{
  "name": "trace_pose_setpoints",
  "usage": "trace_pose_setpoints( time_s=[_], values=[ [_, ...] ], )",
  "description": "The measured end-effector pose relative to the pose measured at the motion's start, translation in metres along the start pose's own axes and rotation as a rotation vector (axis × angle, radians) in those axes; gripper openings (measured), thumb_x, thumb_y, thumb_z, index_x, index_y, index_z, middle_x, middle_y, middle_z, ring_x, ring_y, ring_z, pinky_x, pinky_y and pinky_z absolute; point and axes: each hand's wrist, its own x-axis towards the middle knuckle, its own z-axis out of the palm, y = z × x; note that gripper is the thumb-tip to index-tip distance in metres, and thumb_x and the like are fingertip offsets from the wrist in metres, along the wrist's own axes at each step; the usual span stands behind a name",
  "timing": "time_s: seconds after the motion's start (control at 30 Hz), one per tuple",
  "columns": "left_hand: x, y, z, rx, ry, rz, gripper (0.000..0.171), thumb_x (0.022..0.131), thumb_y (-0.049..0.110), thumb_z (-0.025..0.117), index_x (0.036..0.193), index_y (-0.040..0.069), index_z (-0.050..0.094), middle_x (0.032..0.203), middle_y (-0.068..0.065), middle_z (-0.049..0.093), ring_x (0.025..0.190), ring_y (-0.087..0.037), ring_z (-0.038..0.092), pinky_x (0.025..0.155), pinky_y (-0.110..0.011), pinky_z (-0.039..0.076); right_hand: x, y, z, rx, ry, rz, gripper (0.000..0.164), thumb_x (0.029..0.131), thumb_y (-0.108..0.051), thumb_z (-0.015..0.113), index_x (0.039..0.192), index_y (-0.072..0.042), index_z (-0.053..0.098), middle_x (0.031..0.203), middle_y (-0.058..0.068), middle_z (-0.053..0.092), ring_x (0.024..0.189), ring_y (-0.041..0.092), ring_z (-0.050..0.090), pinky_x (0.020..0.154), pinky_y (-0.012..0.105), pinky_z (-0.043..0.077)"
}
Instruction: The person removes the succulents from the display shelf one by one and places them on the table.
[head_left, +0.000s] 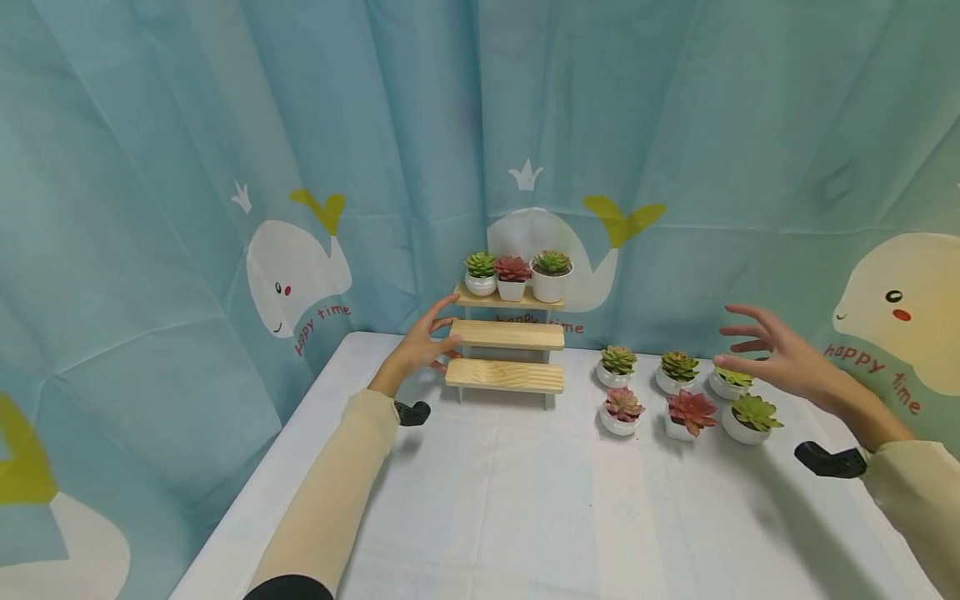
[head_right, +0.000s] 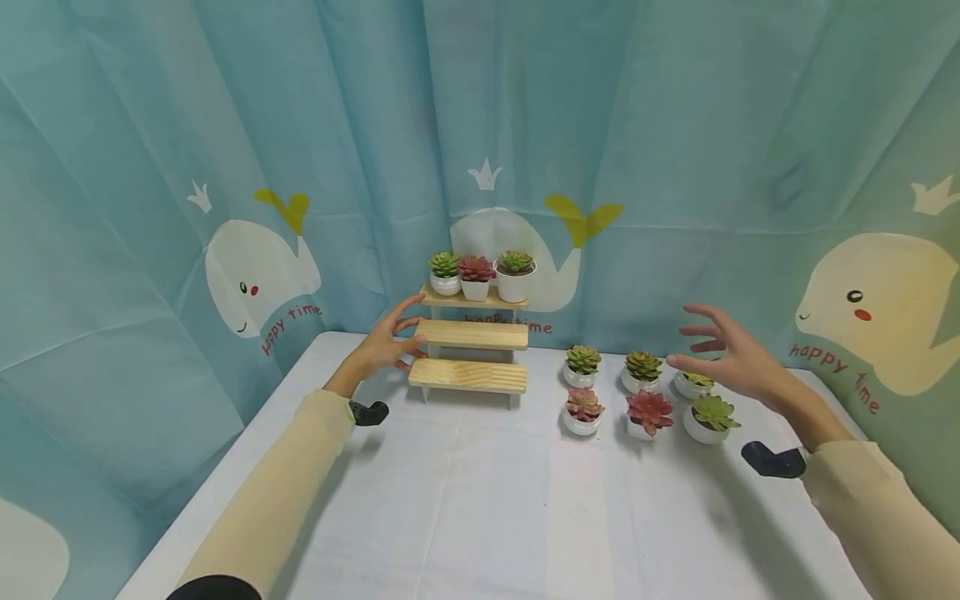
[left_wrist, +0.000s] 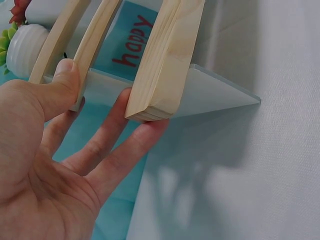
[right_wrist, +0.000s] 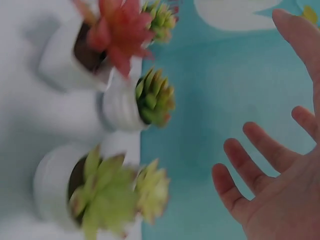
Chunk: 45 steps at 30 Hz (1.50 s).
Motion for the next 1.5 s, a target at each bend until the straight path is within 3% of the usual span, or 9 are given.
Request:
trace_pose_setpoints(
  time_s=[0.1, 0.17, 0.27, 0.37, 0.8, 1.1, 1.4, 1.5],
  values=[
    [0.000, 0.001, 0.000, -0.005, 0.001, -0.003, 0.078, 0.102, 0.017, 0.067, 0.163, 0.041, 0.025, 0.165, -0.019, 0.029, 0.133, -0.046, 0.053, 0.074, -0.064, 0.059, 0.011, -0.012, 0.004, 0.018, 0.000, 0.005, 0.086, 0.099, -0.026, 0.072, 0.164, -0.015, 0.017, 0.151, 0.024, 0.046, 0.125, 0.032, 0.053, 0.086, 0.034, 0.052],
    [0.000, 0.001, 0.001, -0.009, -0.002, -0.005, 0.078, 0.102, 0.017, 0.067, 0.163, 0.041, 0.024, 0.166, -0.019, 0.028, 0.134, -0.047, 0.052, 0.075, -0.065, 0.058, 0.019, -0.020, 0.007, 0.033, 0.007, 0.008, 0.087, 0.099, -0.028, 0.072, 0.165, -0.016, 0.017, 0.152, 0.023, 0.046, 0.127, 0.038, 0.052, 0.091, 0.045, 0.051],
    [-0.001, 0.002, 0.001, -0.019, -0.005, -0.006, 0.079, 0.102, 0.017, 0.066, 0.164, 0.041, 0.023, 0.166, -0.019, 0.027, 0.130, -0.051, 0.054, 0.077, -0.068, 0.056, 0.031, -0.031, 0.011, 0.061, 0.025, 0.002, 0.087, 0.099, -0.029, 0.073, 0.165, -0.017, 0.017, 0.153, 0.022, 0.046, 0.128, 0.040, 0.052, 0.094, 0.057, 0.047],
    [-0.001, 0.002, 0.000, -0.024, -0.006, -0.008, 0.079, 0.102, 0.017, 0.066, 0.164, 0.041, 0.022, 0.166, -0.018, 0.027, 0.127, -0.054, 0.055, 0.078, -0.070, 0.055, 0.042, -0.043, 0.016, 0.080, 0.036, -0.014, 0.087, 0.098, -0.031, 0.073, 0.165, -0.019, 0.019, 0.153, 0.021, 0.047, 0.128, 0.040, 0.053, 0.096, 0.061, 0.046],
    [0.002, 0.000, 0.000, -0.010, 0.000, -0.012, 0.078, 0.102, 0.018, 0.067, 0.163, 0.042, 0.024, 0.166, -0.018, 0.029, 0.110, -0.050, 0.066, 0.076, -0.067, 0.057, 0.090, -0.080, 0.040, 0.176, 0.025, -0.054, 0.090, 0.095, -0.032, 0.078, 0.165, -0.022, 0.022, 0.151, 0.019, 0.049, 0.133, 0.041, 0.051, 0.100, 0.064, 0.046],
    [0.002, 0.000, -0.002, -0.013, 0.008, -0.017, 0.078, 0.101, 0.019, 0.067, 0.162, 0.042, 0.025, 0.165, -0.018, 0.030, 0.107, -0.047, 0.069, 0.072, -0.061, 0.060, 0.118, -0.105, 0.059, 0.221, 0.017, -0.055, 0.091, 0.092, -0.043, 0.078, 0.163, -0.022, 0.026, 0.151, 0.016, 0.050, 0.132, 0.039, 0.053, 0.102, 0.064, 0.045],
    [0.002, -0.001, -0.002, -0.009, 0.016, -0.022, 0.078, 0.101, 0.018, 0.068, 0.162, 0.043, 0.026, 0.165, -0.017, 0.031, 0.113, -0.048, 0.066, 0.073, -0.062, 0.059, 0.146, -0.119, 0.084, 0.336, -0.020, -0.023, 0.093, 0.093, -0.039, 0.078, 0.164, -0.022, 0.020, 0.155, 0.019, 0.044, 0.137, 0.042, 0.048, 0.108, 0.064, 0.040],
    [0.003, -0.001, -0.001, -0.008, 0.014, -0.021, 0.078, 0.101, 0.019, 0.068, 0.161, 0.044, 0.027, 0.165, -0.016, 0.032, 0.107, -0.045, 0.070, 0.072, -0.061, 0.060, 0.153, -0.123, 0.093, 0.367, -0.020, -0.011, 0.094, 0.094, -0.036, 0.078, 0.165, -0.021, 0.019, 0.156, 0.020, 0.042, 0.137, 0.043, 0.048, 0.109, 0.063, 0.040]
  ],
)
